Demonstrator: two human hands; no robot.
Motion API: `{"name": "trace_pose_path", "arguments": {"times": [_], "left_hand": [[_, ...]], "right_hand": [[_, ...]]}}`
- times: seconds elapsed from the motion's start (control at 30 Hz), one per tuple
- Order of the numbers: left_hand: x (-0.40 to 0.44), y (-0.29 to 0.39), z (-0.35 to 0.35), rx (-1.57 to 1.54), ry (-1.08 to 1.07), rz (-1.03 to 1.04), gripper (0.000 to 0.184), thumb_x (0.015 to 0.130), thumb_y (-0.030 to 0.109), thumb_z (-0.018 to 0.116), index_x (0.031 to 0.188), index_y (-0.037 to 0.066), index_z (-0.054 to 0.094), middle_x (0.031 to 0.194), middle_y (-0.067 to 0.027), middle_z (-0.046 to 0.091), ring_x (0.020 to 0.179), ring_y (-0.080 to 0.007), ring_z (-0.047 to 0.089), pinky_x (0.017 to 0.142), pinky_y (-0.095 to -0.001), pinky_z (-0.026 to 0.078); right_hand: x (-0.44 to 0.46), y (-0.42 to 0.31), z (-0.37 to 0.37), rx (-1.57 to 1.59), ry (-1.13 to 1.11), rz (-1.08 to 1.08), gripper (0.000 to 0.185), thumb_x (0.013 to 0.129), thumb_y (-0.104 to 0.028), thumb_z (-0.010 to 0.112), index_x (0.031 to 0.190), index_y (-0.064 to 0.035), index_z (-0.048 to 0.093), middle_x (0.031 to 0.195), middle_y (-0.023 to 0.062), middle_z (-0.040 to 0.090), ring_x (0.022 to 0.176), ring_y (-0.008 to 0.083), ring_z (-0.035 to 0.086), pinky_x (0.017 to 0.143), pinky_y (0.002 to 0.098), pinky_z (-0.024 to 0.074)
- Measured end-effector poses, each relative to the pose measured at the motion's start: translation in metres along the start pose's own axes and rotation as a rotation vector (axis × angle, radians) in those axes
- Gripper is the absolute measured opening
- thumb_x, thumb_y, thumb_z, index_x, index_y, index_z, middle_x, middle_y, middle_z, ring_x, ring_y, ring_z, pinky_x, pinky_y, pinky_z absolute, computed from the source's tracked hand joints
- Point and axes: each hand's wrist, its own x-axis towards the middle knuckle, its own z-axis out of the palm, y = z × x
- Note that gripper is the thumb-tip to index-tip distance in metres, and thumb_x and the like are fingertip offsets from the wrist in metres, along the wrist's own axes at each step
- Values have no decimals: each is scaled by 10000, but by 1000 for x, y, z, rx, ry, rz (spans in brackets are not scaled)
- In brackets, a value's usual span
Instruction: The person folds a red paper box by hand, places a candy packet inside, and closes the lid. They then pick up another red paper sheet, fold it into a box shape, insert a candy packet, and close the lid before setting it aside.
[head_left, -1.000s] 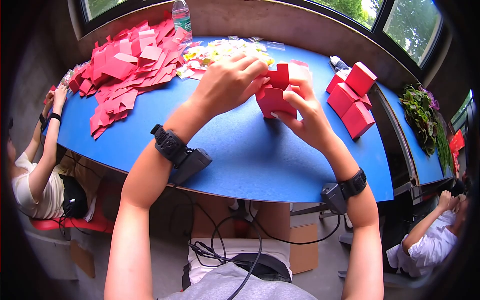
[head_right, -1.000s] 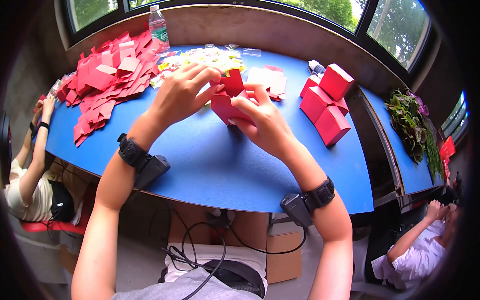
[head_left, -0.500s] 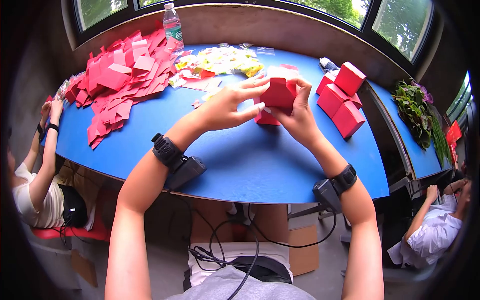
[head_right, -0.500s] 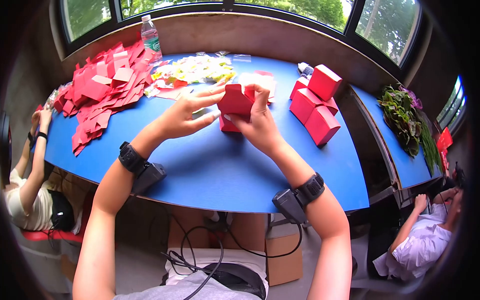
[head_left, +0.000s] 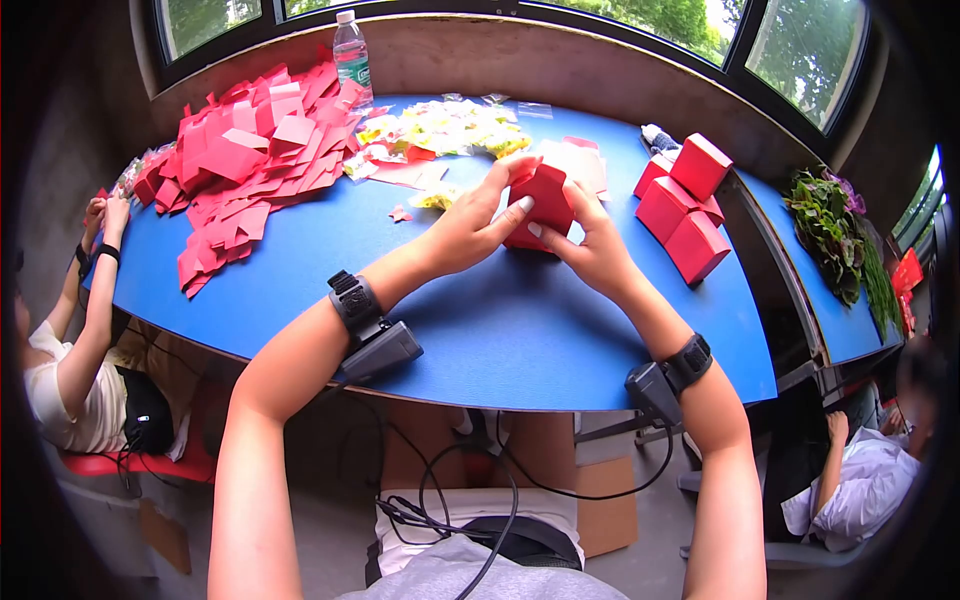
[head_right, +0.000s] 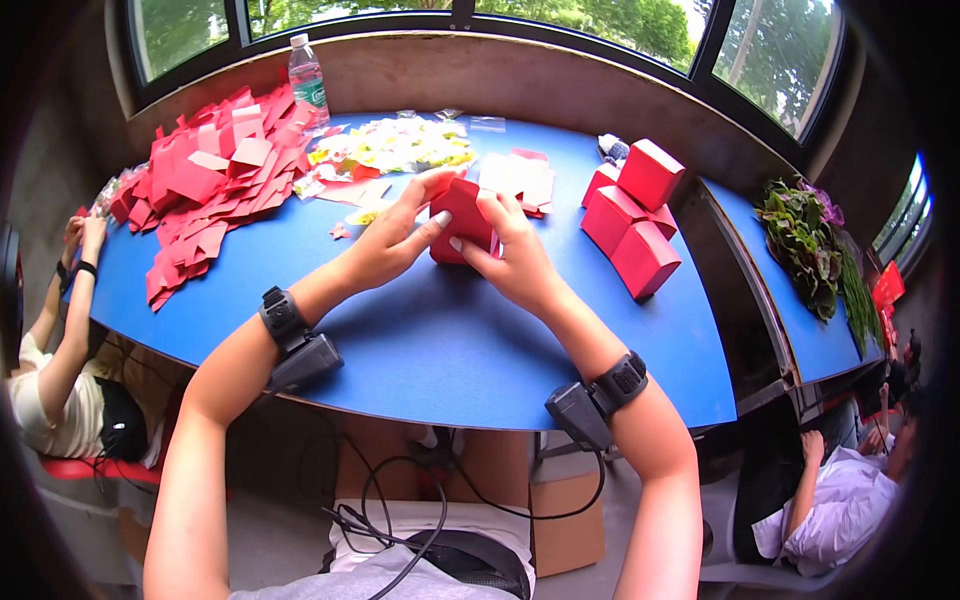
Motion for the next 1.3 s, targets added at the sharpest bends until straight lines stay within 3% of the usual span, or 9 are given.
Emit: {"name": "trace_pose_path", "arguments": {"times": [0.23, 0.33, 0.5, 0.53, 0.77, 0.97, 1.07, 1.17, 1.3], "left_hand": [[2, -9, 11, -170, 154, -23, 659, 934, 103, 436, 1429, -22, 19, 1435, -235, 288, 1317, -264, 334, 1067, -347, 268], [1, -7, 16, -469, 200, -78, 656, 936, 120, 452, 1423, -43, 44, 1422, -232, 315, 1323, -243, 320, 1069, -347, 265], [-2, 6, 8, 192, 59, 26, 576, 925, 151, 526, 1389, -56, 254, 1316, -207, 473, 1199, -205, 464, 1022, -329, 329], [-2, 4, 13, 238, 132, 95, 479, 900, 184, 549, 1277, -82, 420, 1207, -285, 524, 1112, -318, 549, 952, -361, 407], [-1, -4, 15, 107, 263, -15, 264, 885, 124, 564, 1091, -38, 591, 902, -183, 672, 785, -203, 656, 731, -320, 502], [1, -5, 14, -32, 328, -9, 219, 903, 111, 540, 1042, -46, 605, 991, -141, 632, 888, -186, 614, 783, -290, 484], [1, -6, 10, -81, 306, -88, 203, 915, 108, 521, 1032, -40, 596, 1000, -127, 593, 908, -177, 588, 790, -277, 475], [0, -3, 4, -47, 248, -78, 228, 953, 114, 475, 1124, -21, 545, 950, -52, 609, 875, -79, 560, 785, -230, 466], [-1, 1, 1, -543, 97, -208, 306, 965, 217, 448, 1154, -9, 531, 1025, -67, 602, 943, -95, 547, 860, -254, 428]], "right_hand": [[-1, 17, 4, -141, -50, -47, 373, 845, -141, 630, 1153, 10, 483, 1112, 152, 517, 1039, 253, 502, 909, 343, 400], [0, 15, 2, -103, -29, -17, 478, 829, -130, 630, 1233, 22, 426, 1148, 209, 483, 1106, 350, 479, 950, 397, 385], [-2, 13, 3, -238, -112, 21, 630, 860, -77, 548, 1392, -2, 220, 1260, 261, 346, 1154, 403, 428, 987, 419, 362], [-2, 14, 3, -228, -138, 49, 688, 845, -69, 538, 1410, 0, 153, 1313, 291, 267, 1195, 433, 386, 1018, 429, 336], [-1, 4, 0, -186, -198, 158, 765, 825, -89, 552, 1440, -44, 99, 1366, 281, 237, 1309, 433, 234, 1084, 426, 244], [-2, 13, -3, -246, -218, 21, 748, 795, -118, 605, 1420, -30, 204, 1344, 298, 282, 1218, 429, 389, 1040, 416, 324], [-3, 9, -5, 9, -159, 6, 642, 758, -201, 716, 1313, -21, 446, 1265, 188, 492, 1215, 281, 440, 994, 380, 379], [-1, 1, -12, 244, -186, 159, 584, 781, -213, 714, 1295, -52, 489, 1236, 143, 545, 1216, 237, 445, 1013, 377, 359], [1, 12, -11, 444, -178, 214, 481, 838, -226, 663, 1279, -96, 521, 1239, 80, 564, 1208, 198, 452, 988, 347, 393]]}}
